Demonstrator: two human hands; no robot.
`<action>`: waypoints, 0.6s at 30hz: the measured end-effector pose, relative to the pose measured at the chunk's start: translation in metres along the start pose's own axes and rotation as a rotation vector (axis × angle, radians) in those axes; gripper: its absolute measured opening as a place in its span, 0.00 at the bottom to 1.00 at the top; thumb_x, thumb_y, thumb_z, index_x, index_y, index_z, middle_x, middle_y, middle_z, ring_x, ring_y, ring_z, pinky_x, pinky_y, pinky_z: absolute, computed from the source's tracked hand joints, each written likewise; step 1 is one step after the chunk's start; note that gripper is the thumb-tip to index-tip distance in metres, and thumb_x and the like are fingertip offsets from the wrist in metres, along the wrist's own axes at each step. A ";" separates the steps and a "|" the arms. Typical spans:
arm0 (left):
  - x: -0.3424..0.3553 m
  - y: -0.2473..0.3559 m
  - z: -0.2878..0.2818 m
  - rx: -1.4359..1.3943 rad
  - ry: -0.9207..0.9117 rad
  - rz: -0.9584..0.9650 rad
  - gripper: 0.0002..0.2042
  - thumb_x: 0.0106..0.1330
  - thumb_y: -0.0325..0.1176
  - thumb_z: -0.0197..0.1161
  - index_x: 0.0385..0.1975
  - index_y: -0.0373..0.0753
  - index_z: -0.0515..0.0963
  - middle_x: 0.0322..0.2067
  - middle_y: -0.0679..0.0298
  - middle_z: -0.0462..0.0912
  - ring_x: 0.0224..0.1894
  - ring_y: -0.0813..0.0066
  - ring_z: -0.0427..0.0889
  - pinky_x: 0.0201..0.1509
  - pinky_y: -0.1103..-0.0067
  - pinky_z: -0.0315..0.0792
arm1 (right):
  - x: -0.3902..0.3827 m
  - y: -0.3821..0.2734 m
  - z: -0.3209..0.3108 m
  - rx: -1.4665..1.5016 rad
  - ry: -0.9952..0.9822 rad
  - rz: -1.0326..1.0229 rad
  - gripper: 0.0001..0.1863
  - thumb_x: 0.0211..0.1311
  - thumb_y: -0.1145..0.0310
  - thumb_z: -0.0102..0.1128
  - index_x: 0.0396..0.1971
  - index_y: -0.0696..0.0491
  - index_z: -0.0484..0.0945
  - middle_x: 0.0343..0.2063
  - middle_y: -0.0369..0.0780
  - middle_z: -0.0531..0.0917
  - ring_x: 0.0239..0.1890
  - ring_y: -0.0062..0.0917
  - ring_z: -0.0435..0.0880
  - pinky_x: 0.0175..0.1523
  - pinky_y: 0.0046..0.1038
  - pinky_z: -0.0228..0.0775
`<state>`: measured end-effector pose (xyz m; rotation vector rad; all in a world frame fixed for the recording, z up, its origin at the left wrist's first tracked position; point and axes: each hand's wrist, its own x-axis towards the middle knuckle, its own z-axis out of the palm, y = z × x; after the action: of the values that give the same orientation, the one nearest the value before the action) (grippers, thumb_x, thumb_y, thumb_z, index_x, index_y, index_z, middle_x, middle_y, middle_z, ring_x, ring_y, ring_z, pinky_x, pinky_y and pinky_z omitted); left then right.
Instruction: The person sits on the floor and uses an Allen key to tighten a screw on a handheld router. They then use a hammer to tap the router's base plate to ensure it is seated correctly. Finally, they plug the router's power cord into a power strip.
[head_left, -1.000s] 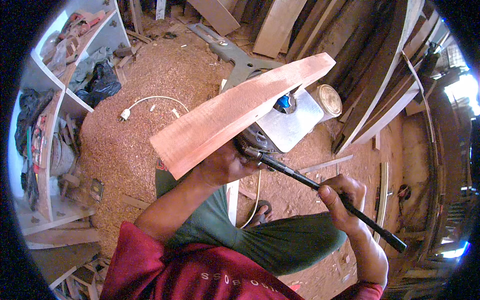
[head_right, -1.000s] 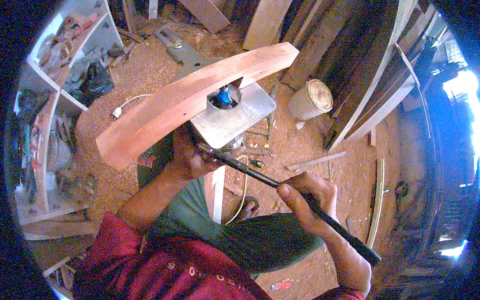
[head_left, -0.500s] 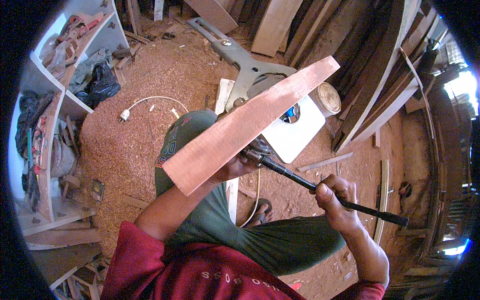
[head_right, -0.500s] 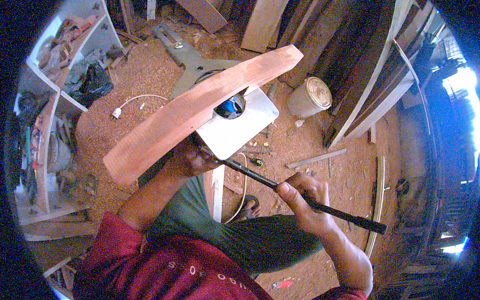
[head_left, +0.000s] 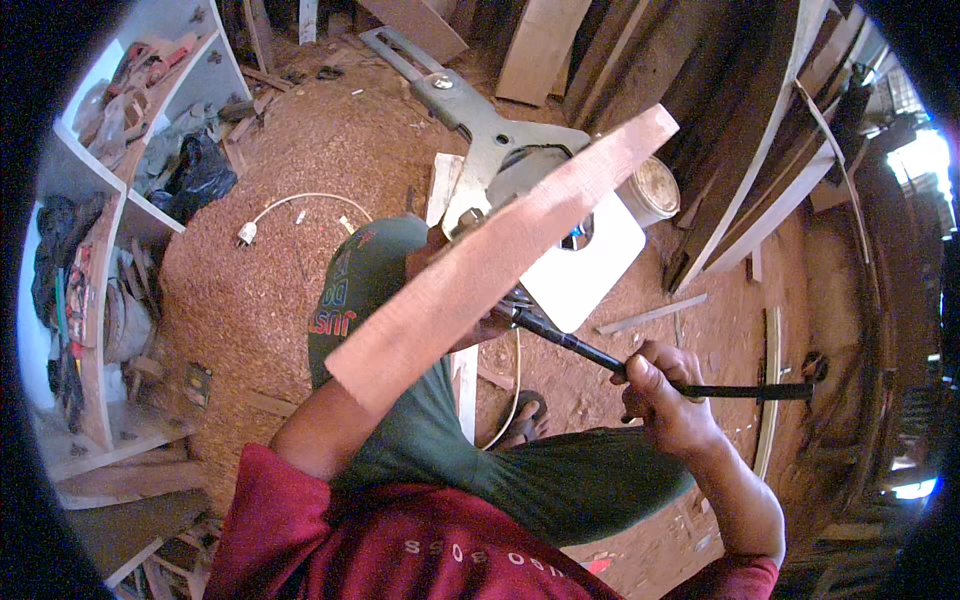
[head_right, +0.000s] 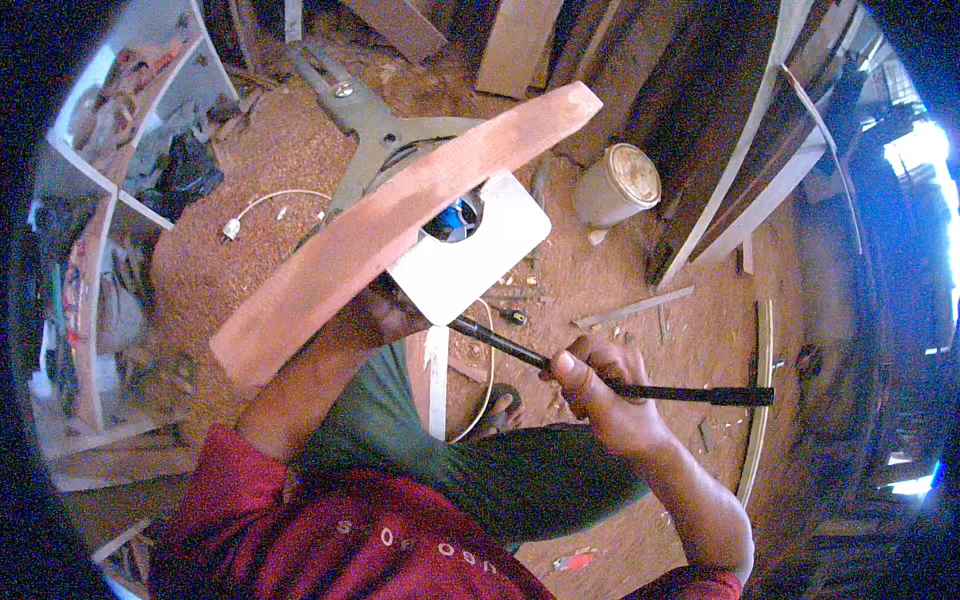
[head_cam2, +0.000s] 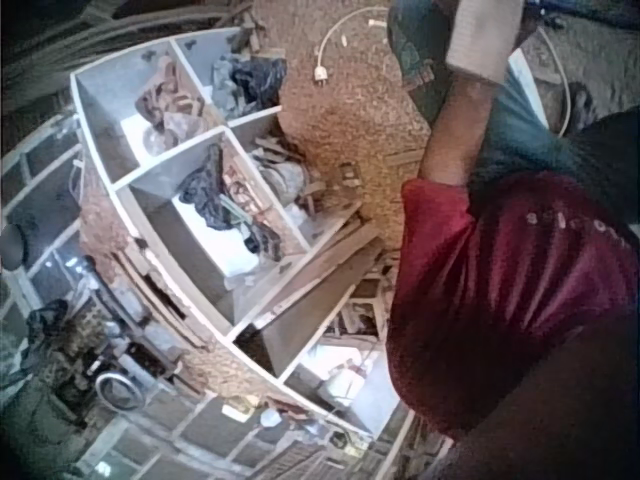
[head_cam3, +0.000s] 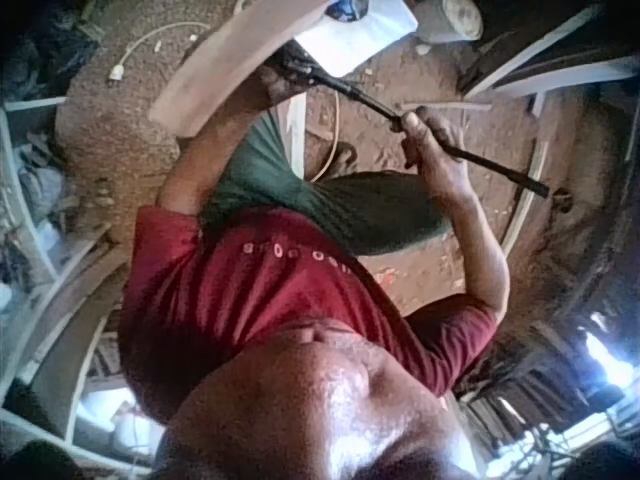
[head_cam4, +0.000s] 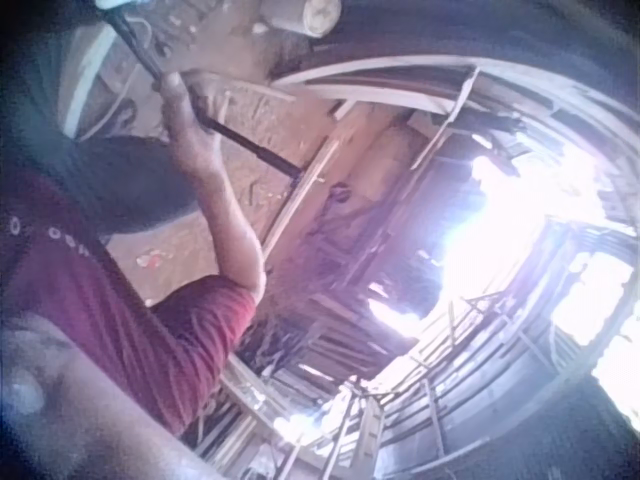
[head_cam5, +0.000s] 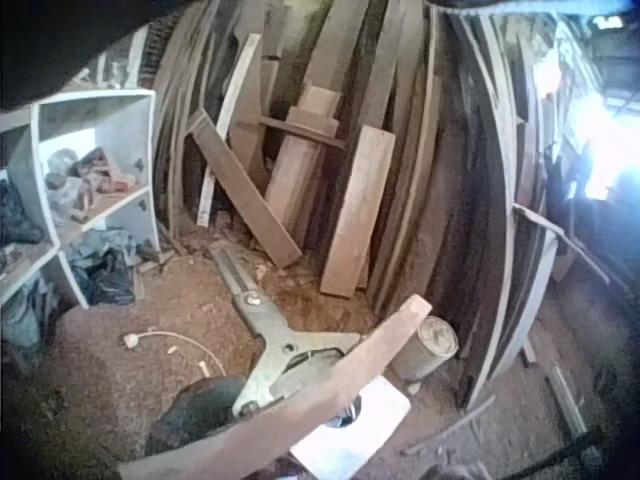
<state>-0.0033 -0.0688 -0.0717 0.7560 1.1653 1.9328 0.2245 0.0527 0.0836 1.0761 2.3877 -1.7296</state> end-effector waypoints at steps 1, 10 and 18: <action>-0.001 -0.002 -0.001 0.278 0.001 0.151 0.37 0.54 0.48 0.73 0.61 0.41 0.63 0.57 0.57 0.72 0.55 0.59 0.76 0.62 0.62 0.70 | 0.000 -0.003 -0.001 -0.024 0.006 0.005 0.24 0.68 0.49 0.57 0.27 0.58 0.79 0.14 0.32 0.71 0.16 0.14 0.68 0.22 0.22 0.59; 0.013 0.048 0.023 0.270 0.503 0.450 0.44 0.47 0.39 0.81 0.58 0.32 0.56 0.50 0.54 0.73 0.49 0.65 0.77 0.52 0.70 0.75 | -0.017 -0.045 -0.043 0.010 0.481 -0.413 0.20 0.73 0.60 0.48 0.30 0.60 0.81 0.13 0.32 0.73 0.17 0.13 0.70 0.21 0.21 0.58; 0.012 0.074 0.007 -0.527 0.204 0.160 0.35 0.67 0.63 0.43 0.57 0.34 0.70 0.47 0.53 0.82 0.43 0.59 0.83 0.49 0.65 0.78 | 0.119 0.269 -0.117 -0.609 0.402 -0.125 0.22 0.59 0.68 0.63 0.52 0.56 0.69 0.35 0.55 0.82 0.39 0.50 0.82 0.41 0.45 0.72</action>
<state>-0.0258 -0.0785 -0.0010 0.3812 0.6639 2.3535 0.3184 0.2549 -0.1408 1.2621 2.9617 -0.7291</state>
